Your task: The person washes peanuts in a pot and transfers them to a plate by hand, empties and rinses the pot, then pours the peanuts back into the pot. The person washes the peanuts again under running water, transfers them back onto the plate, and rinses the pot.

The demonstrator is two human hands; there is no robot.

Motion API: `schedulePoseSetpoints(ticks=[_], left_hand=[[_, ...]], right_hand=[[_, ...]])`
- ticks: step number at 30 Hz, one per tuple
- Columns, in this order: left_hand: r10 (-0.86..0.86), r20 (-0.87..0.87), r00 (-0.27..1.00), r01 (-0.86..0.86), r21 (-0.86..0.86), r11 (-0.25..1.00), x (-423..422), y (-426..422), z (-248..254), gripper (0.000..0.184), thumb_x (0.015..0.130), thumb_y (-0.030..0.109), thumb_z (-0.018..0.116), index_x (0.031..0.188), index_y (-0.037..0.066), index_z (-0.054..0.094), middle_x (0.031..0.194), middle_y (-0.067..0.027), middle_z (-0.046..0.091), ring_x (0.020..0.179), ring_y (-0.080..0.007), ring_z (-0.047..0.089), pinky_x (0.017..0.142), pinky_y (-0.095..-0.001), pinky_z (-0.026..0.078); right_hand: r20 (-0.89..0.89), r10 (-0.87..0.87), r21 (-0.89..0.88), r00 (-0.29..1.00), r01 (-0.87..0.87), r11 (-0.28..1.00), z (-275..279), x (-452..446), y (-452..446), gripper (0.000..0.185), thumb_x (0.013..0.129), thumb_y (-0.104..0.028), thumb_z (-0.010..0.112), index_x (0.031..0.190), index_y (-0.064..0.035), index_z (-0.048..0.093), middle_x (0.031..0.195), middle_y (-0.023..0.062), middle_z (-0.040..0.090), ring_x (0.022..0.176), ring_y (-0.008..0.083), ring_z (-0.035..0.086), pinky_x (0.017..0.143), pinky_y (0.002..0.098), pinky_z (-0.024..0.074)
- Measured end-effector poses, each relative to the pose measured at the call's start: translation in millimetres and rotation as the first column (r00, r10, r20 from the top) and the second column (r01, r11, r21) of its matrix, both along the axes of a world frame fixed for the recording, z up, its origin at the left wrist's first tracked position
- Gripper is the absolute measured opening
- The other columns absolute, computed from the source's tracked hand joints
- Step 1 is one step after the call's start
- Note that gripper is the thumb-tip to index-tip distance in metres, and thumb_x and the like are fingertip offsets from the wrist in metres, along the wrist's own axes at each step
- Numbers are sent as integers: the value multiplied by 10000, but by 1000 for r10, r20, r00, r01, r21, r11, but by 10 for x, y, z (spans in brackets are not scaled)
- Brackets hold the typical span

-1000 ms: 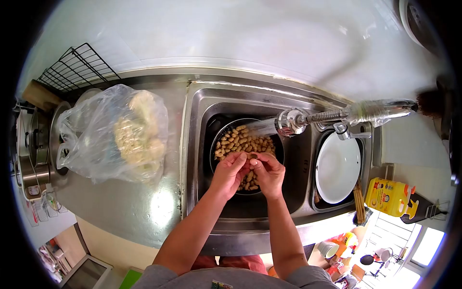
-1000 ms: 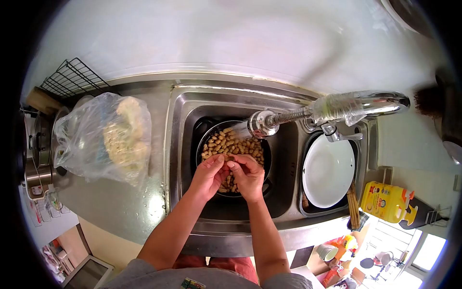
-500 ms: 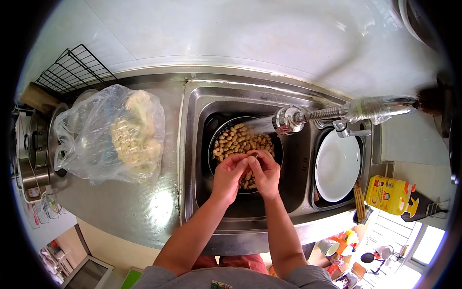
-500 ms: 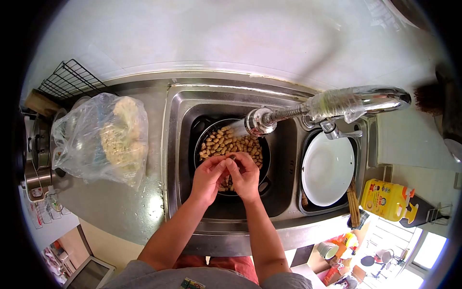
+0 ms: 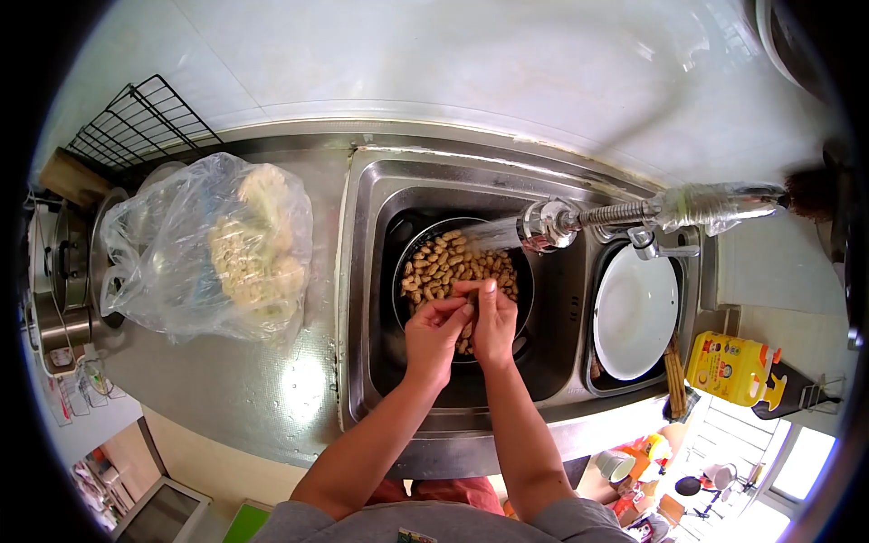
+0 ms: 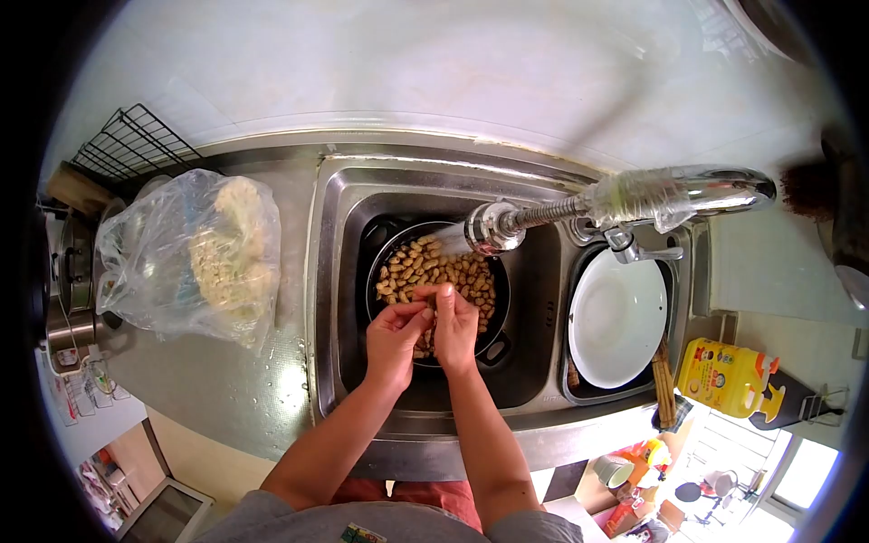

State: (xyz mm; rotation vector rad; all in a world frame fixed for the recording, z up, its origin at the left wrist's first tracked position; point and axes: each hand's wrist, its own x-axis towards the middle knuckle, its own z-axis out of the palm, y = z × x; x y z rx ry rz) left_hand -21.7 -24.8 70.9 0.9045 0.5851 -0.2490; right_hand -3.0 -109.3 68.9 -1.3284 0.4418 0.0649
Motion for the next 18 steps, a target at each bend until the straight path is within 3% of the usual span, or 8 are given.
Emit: schedulePoseSetpoints(ticks=[3, 9, 11, 12, 14, 15, 17, 18], left_hand=[[29, -6, 1000, -29, 34, 999, 14, 37, -66, 108, 829, -6, 642, 933, -24, 616, 840, -61, 638, 743, -90, 595, 699, -204, 475], [-122, -21, 992, 123, 91, 988, -85, 36, -279, 161, 841, 48, 644, 982, -27, 620, 878, -58, 636, 751, -85, 575, 685, -205, 466], [-116, -147, 982, 141, 172, 975, -67, 96, -414, 172, 864, 72, 616, 1010, -18, 621, 903, -53, 638, 781, -84, 572, 695, -218, 470], [-140, -143, 980, 166, 193, 967, -67, 154, -507, 265, 891, 105, 574, 1125, -20, 575, 1008, -68, 628, 882, -112, 580, 767, -235, 467], [-90, -183, 979, 121, 168, 978, -46, 218, -552, 315, 898, 111, 560, 1183, -21, 533, 1093, -87, 596, 970, -133, 559, 826, -246, 447], [-45, -222, 974, 79, 144, 986, -34, 245, -574, 368, 905, 116, 546, 1242, -21, 491, 1178, -106, 563, 1057, -155, 537, 885, -256, 427], [-84, -304, 949, 148, 193, 970, -33, 272, -622, 498, 915, 133, 523, 1360, -7, 351, 1344, -121, 435, 1207, -185, 434, 997, -284, 341], [-87, -298, 950, 153, 203, 967, -45, 272, -625, 523, 924, 191, 515, 1377, 8, 330, 1337, -115, 441, 1196, -192, 443, 977, -294, 354]], right_hand=[[101, 123, -245, 987, -95, 965, -3, -29, 53, 299, 943, -270, 524, 917, 13, 619, 793, 39, 628, 730, 98, 552, 662, 246, 462], [87, 196, -631, 977, -98, 770, -230, 103, -156, 258, 917, -202, 503, 843, 35, 576, 684, 179, 597, 597, 325, 582, 565, 352, 457], [-273, 168, -666, 947, -312, 678, -387, 237, -295, 291, 923, -239, 485, 853, 22, 592, 773, 173, 621, 706, 319, 600, 659, 391, 463], [-272, 171, -666, 947, -313, 677, -490, 288, -385, 291, 923, -239, 485, 853, 22, 592, 773, 173, 621, 706, 319, 600, 659, 391, 463], [-108, 301, -910, 948, -216, 354, -752, 348, -515, 311, 913, -297, 494, 980, -11, 595, 1017, 186, 602, 963, 333, 557, 819, 443, 423], [-110, 304, -909, 946, -220, 355, -925, 373, -511, 311, 913, -297, 494, 980, -11, 595, 1017, 186, 602, 963, 333, 557, 819, 443, 423], [-152, 260, -951, 953, -213, 223, -1188, 404, -459, 377, 890, -359, 518, 1112, -57, 556, 1282, 181, 447, 1178, 365, 405, 948, 520, 323], [-353, 288, -914, 890, -394, 98, -1184, 373, -354, 497, 883, -404, 514, 1303, -147, 446, 1433, 164, 269, 1284, 383, 291, 1018, 565, 239]])
